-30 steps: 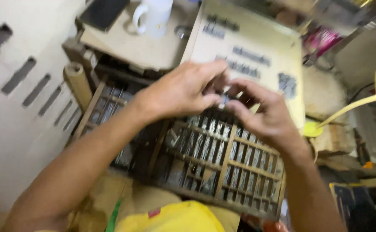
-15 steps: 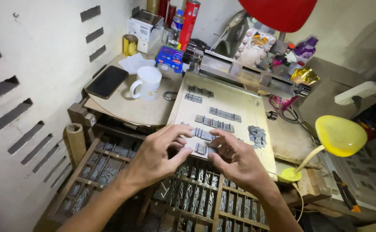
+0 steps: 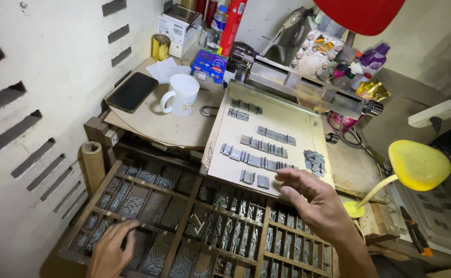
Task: Selecting and arranging individual metal type characters from a type case onto a layout board for letterpress printing.
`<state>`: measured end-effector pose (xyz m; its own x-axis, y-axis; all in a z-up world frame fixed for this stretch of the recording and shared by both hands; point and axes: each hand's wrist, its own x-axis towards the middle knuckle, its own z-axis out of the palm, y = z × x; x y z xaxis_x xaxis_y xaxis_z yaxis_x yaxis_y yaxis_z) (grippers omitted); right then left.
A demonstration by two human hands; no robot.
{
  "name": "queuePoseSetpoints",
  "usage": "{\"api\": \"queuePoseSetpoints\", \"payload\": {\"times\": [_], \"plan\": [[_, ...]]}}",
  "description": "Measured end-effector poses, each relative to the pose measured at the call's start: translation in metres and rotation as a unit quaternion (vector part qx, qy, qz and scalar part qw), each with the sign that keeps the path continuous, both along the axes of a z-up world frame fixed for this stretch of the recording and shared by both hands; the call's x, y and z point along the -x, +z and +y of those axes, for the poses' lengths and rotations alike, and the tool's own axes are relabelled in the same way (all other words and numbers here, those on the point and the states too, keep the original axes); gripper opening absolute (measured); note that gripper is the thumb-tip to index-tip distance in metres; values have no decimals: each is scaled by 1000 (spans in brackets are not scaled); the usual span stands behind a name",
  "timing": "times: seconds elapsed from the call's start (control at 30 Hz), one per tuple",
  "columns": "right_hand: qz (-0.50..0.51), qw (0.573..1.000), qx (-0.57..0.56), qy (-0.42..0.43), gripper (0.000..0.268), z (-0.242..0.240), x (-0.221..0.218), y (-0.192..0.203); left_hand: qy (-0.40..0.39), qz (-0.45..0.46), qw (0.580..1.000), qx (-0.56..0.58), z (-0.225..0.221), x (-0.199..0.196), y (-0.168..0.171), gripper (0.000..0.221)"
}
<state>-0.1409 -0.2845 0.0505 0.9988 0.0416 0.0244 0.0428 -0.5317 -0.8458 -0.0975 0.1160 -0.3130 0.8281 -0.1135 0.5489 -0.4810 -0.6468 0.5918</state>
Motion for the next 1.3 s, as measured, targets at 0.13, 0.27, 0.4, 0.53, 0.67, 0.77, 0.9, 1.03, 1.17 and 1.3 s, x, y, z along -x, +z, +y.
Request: {"api": "queuePoseSetpoints", "payload": {"times": [0.13, 0.27, 0.4, 0.53, 0.67, 0.77, 0.9, 1.03, 1.17, 1.3], "plan": [[-46, 995, 89, -18, 41, 9, 5, 0, 85, 72, 994, -24, 7, 18, -50, 29], [-46, 987, 156, 7, 45, 14, -3, -4, 121, -10, 992, -25, -1, 22, -44, 26], [-13, 987, 157, -5, 44, 21, -9, -5, 141, -23, 989, -49, -2, 23, -47, 26], [-41, 982, 187, 9, 43, 29, -11, -2, 124, -25, 990, -63, 1, 17, -58, 27], [-130, 966, 215, 53, 42, 39, -12, -3, 91, -106, 987, -77, 3, 20, -46, 25], [-167, 951, 254, 50, 40, 48, -10, 1, 72, -154, 983, -65, -2, 22, -15, 23], [-163, 950, 264, 45, 40, 47, -4, 1, 63, -130, 987, -67, -4, 26, -13, 23], [-143, 957, 251, 36, 39, 45, 0, 2, 77, -121, 987, -71, -4, 26, -17, 23], [-154, 950, 270, -3, 44, 46, 6, 1, 86, -127, 984, -88, -4, 27, -16, 21], [-194, 932, 305, -25, 43, 48, 13, -1, 84, -124, 985, -84, -5, 26, -19, 22]]}}
